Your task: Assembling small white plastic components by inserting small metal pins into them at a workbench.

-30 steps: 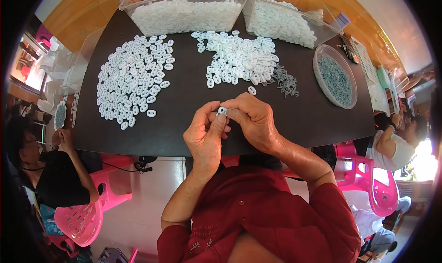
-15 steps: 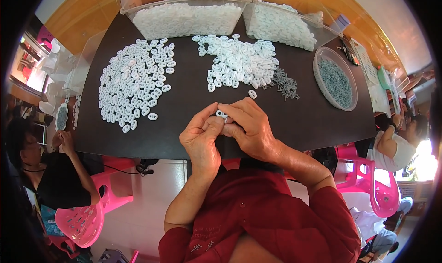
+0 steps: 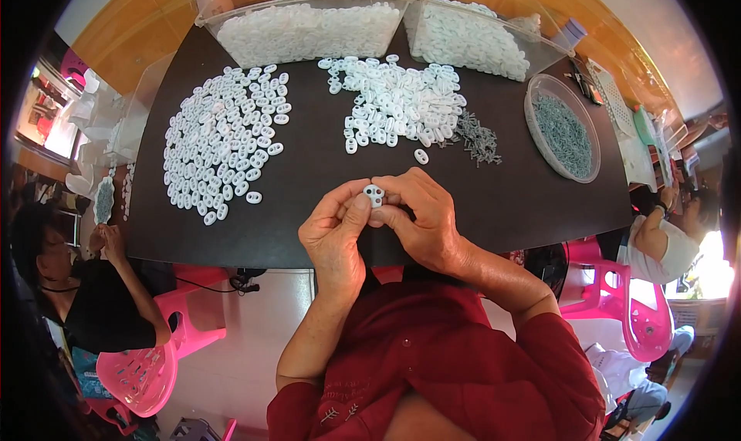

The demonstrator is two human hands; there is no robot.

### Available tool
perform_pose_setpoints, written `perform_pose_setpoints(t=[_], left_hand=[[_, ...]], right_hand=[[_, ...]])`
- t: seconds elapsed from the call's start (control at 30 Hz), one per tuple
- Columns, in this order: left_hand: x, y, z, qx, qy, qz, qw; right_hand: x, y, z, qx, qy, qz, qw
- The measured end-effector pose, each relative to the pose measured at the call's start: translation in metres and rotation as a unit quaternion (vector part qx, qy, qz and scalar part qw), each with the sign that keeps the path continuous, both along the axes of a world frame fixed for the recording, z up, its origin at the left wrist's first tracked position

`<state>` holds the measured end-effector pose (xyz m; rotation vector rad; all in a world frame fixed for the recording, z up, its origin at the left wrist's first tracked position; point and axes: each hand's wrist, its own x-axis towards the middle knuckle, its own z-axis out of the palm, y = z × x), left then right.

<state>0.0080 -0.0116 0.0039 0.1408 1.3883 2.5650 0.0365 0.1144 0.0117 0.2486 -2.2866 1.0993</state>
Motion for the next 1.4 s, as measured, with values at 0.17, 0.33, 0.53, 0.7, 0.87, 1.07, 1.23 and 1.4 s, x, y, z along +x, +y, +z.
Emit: perform_pose_setpoints(t=[0.17,0.33,0.53,0.7,0.87,1.07,1.23,1.4], left_hand=[[0.002,-0.001,-0.002,-0.011,0.041,0.010,0.999],[0.005,-0.005,-0.012,-0.069,0.134,0.047,0.987],[0.010,-0.003,-0.011,-0.044,0.122,0.066,0.989],[0.008,-0.006,-0.007,-0.003,0.105,0.057,0.993],[0.013,-0.002,-0.007,-0.020,0.119,0.079,0.990],[0.015,0.001,-0.011,-0.020,0.135,0.091,0.986],[0.019,0.005,-0.010,-0.036,0.140,0.117,0.983],[0.022,0.007,-0.010,-0.049,0.151,0.130,0.979]], right_hand=[[0.000,-0.003,0.001,-0.036,0.007,0.007,0.999],[0.002,-0.007,0.004,-0.050,0.014,0.011,0.999],[-0.002,-0.008,0.001,0.003,0.085,0.019,0.996],[0.001,-0.012,0.013,-0.018,0.060,0.047,0.997],[0.001,-0.010,0.006,-0.011,0.072,0.030,0.997],[0.001,-0.010,0.000,0.002,0.117,0.029,0.993],[0.000,-0.012,-0.006,0.020,0.154,0.022,0.988],[0.002,-0.015,-0.005,0.054,0.179,0.009,0.982]])
